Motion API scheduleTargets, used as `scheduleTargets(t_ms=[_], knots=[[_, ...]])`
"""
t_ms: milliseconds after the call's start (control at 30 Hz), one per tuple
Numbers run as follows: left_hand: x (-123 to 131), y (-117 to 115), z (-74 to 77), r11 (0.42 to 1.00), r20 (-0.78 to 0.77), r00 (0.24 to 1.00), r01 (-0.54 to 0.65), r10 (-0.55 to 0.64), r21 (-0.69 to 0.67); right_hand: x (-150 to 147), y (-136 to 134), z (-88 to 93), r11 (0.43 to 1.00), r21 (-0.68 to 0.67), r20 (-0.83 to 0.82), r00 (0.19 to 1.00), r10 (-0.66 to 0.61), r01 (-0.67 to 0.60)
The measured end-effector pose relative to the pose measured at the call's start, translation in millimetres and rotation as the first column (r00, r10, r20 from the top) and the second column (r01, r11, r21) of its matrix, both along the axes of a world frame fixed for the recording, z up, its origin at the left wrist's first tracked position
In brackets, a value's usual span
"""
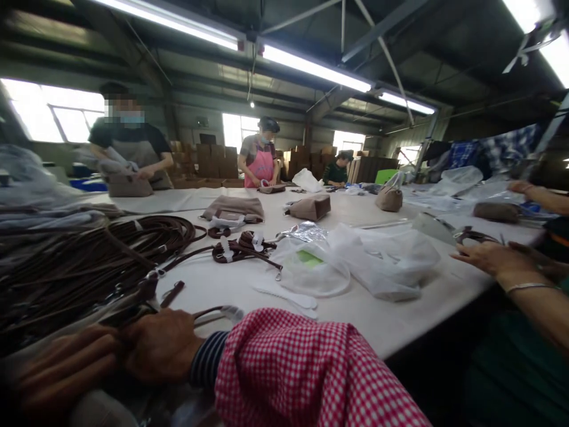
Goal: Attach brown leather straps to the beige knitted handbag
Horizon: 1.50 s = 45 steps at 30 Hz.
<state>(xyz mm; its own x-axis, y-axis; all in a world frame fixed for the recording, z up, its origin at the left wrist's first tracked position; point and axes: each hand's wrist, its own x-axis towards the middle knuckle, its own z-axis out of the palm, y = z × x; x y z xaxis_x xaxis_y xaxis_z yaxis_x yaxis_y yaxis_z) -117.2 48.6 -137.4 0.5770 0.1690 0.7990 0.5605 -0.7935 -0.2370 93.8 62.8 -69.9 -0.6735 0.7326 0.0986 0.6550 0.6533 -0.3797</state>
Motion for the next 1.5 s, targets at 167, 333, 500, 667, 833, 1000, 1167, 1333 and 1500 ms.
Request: scheduleTargets(t_ms=[167,333,500,667,833,1000,1167,1333,1500], knots=[[6,-12,21.1,1.0,-0.089,0.996,-0.026,0.025,-0.005,5,2,5.1,0.995,-0.091,0.021,0.999,0.039,-0.037],[31,-44,71.5,0.971,-0.171,0.984,-0.078,0.039,-0.225,8,8,13.6,0.979,-0.191,-0.072,0.996,0.054,-0.067],[36,-54,79.8,0.914,-0.199,0.974,-0.175,0.107,-0.365,1,12,12.1,0.958,-0.279,-0.081,0.996,0.047,-0.068],[35,-55,81.3,0.907,-0.172,0.979,-0.169,0.11,-0.385,-2,0,7.4,0.998,0.021,-0.024,0.998,0.063,-0.062],[34,-56,81.4,0.915,-0.161,0.984,-0.128,0.07,-0.382,15,5,17.8,0.985,-0.07,-0.101,0.983,0.153,-0.16],[34,-58,80.5,0.899,-0.176,0.982,-0.141,0.073,-0.414,48,-1,35.0,0.917,-0.242,-0.214,0.939,0.268,-0.316],[38,-55,80.3,0.903,-0.191,0.979,-0.149,0.076,-0.402,50,-29,33.1,0.955,-0.065,0.053,0.955,0.293,-0.289],[41,-56,82.3,0.906,-0.178,0.981,-0.142,0.076,-0.399,41,-34,30.0,0.955,0.002,0.125,0.948,0.294,-0.296],[42,-57,82.7,0.899,-0.149,0.986,-0.128,0.071,-0.418,41,-34,28.0,0.978,-0.035,0.108,0.972,0.209,-0.207]])
